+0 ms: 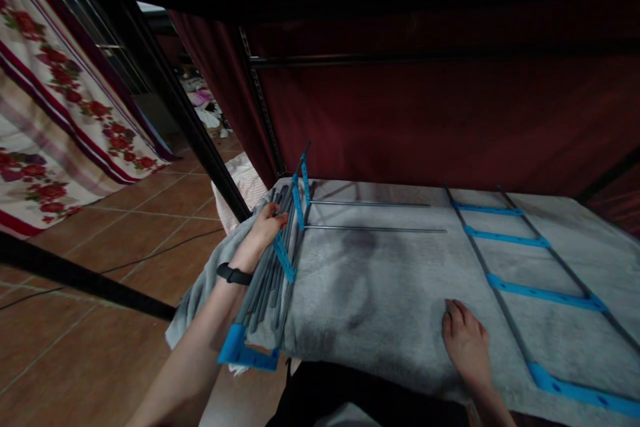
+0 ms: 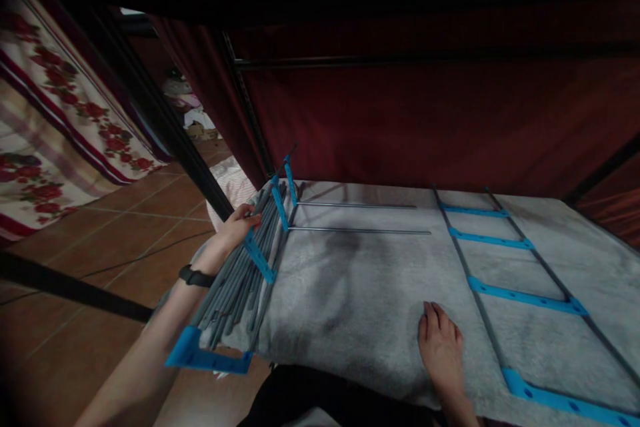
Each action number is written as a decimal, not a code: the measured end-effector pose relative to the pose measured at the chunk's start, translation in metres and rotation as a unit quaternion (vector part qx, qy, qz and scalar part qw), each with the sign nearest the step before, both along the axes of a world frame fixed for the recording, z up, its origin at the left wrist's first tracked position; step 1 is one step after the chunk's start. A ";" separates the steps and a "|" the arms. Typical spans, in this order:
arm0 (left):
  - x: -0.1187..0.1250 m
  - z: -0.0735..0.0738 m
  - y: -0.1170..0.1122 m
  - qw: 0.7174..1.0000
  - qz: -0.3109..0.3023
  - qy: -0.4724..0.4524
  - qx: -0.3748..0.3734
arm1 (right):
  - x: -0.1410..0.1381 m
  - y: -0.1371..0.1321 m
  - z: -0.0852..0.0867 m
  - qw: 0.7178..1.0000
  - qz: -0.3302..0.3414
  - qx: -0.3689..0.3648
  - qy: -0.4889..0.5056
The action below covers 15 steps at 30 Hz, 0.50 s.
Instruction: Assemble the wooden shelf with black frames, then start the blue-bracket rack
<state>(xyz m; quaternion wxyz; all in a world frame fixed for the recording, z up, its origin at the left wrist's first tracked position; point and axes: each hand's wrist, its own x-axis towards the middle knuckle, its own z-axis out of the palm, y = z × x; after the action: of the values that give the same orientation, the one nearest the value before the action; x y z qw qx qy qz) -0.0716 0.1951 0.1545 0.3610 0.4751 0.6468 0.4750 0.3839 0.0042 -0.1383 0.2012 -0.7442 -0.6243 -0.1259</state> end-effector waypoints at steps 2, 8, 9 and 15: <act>-0.001 0.003 0.000 1.000 -0.018 0.007 -0.016 | 0.000 0.000 0.000 1.000 -0.001 0.001 -0.003; -0.009 -0.003 0.003 1.000 -0.027 0.000 -0.007 | 0.002 0.000 -0.002 1.000 -0.003 -0.001 -0.014; -0.009 -0.005 0.003 1.000 -0.023 -0.007 -0.005 | 0.002 0.000 -0.002 1.000 -0.004 -0.001 -0.018; -0.009 -0.007 -0.003 0.996 -0.046 -0.073 -0.006 | 0.000 -0.001 -0.001 1.000 -0.007 -0.004 -0.023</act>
<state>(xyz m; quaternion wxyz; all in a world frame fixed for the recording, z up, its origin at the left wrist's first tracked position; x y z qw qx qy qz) -0.0801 0.1923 0.1472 0.4313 0.4662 0.5995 0.4870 0.3843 0.0030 -0.1390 0.1826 -0.7465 -0.6239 -0.1416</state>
